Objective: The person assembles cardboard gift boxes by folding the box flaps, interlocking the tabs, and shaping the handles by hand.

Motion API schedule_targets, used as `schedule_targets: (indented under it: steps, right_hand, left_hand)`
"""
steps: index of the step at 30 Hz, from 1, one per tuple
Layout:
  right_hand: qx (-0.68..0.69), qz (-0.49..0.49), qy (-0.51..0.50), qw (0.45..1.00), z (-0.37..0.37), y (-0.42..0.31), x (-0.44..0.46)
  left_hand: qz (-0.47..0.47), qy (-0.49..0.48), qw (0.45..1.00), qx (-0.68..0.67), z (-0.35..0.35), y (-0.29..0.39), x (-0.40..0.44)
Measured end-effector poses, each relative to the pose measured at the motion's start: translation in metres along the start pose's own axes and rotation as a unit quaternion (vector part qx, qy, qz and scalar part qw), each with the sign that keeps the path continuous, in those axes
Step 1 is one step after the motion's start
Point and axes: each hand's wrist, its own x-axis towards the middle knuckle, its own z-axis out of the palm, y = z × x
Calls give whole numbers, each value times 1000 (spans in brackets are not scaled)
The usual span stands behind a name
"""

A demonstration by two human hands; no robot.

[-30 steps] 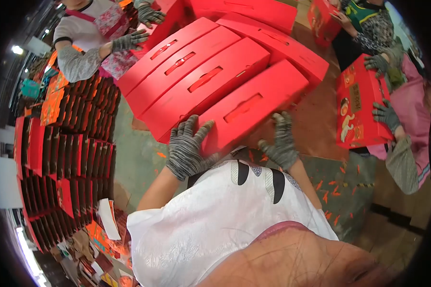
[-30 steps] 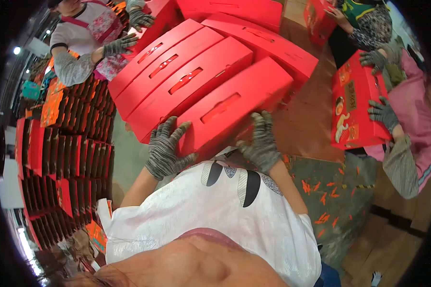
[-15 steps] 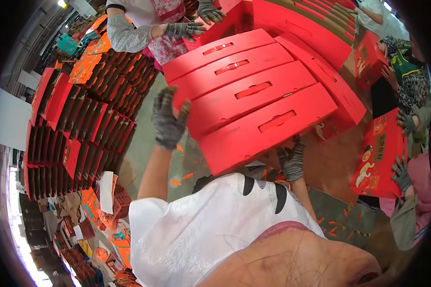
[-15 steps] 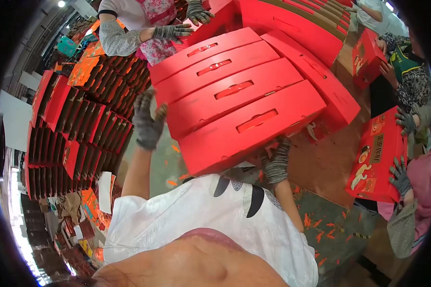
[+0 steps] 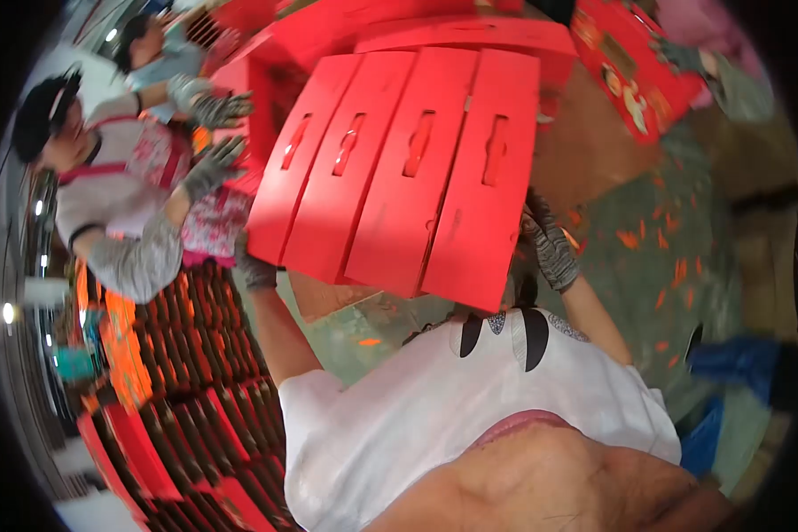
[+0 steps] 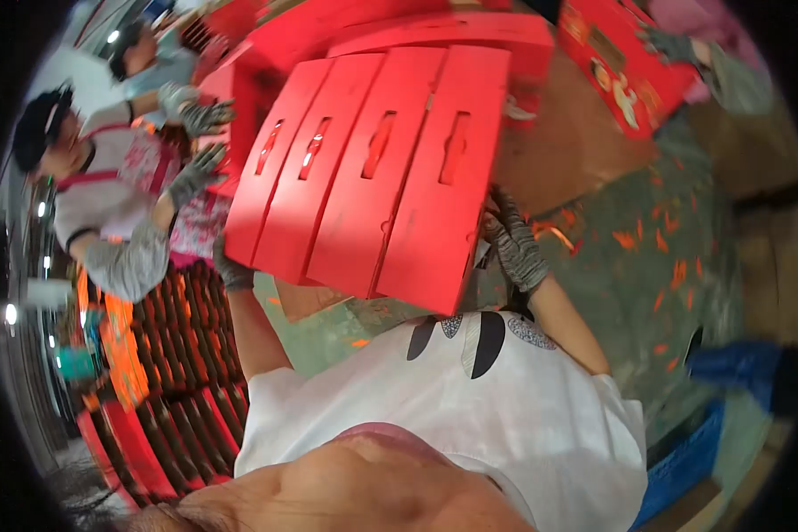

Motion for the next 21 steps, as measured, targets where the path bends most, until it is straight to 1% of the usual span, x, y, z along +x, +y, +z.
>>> schedule_targets:
  steps: [2, 3, 5, 6, 7, 8, 10, 11, 12, 13, 14, 15, 16, 17, 18, 19, 20, 21]
  right_hand:
    - [89, 37, 4, 995, 15, -17, -19]
    - [11, 24, 13, 1000, 19, -29, -24]
    - [13, 45, 52, 998, 23, -23, -27]
    - [18, 61, 61, 996, 26, -20, -22]
    - [73, 50, 28, 996, 18, -17, -17]
    - [77, 48, 38, 995, 15, -9, -9]
    - [100, 25, 47, 994, 4, 12, 0]
    - [87, 128, 26, 988, -1, -7, -6]
    - [67, 142, 8, 988, 5, -43, -10]
    - [49, 159, -4, 986, 14, -70, -9]
    - [32, 86, 1, 996, 17, -67, -5]
    - [35, 71, 25, 997, 13, 5, 9]
    - [9, 55, 59, 997, 17, -15, 5]
    - [-90, 7, 69, 994, 13, 22, 27]
    - [-88, -1, 70, 994, 14, 21, 24]
    - [-11, 53, 107, 993, 23, 12, 12]
    - [3, 122, 54, 991, 18, -89, -15]
    - [-94, 77, 90, 989, 19, -80, -12]
  left_hand:
    - [-10, -26, 999, 25, 8, 2, -2]
    - [-31, -46, 998, 28, 17, 2, -10]
    - [-16, -25, 997, 74, 35, 4, -32]
    - [-22, -36, 996, 79, 42, 1, -41]
    - [7, -14, 997, 70, 50, -4, -52]
    - [38, 8, 997, 59, 54, -5, -59]
    - [68, 77, 993, 64, 38, -20, -63]
    - [83, 89, 986, 111, 8, -24, -54]
    - [92, 92, 979, 160, -18, -28, -43]
    - [86, 120, 959, 241, 4, -17, -52]
    - [85, 142, 932, 322, 37, 3, -64]
    - [183, 97, 902, 380, 51, 10, -70]
    - [285, 49, 859, 423, 65, 15, -73]
    - [276, 10, 866, 417, 85, 20, -77]
    - [333, -69, 789, 511, 103, 23, -80]
    - [393, -144, 693, 587, 123, 22, -83]
    - [395, -171, 694, 577, 147, 13, -91]
    - [327, -233, 711, 577, 171, 3, -101]
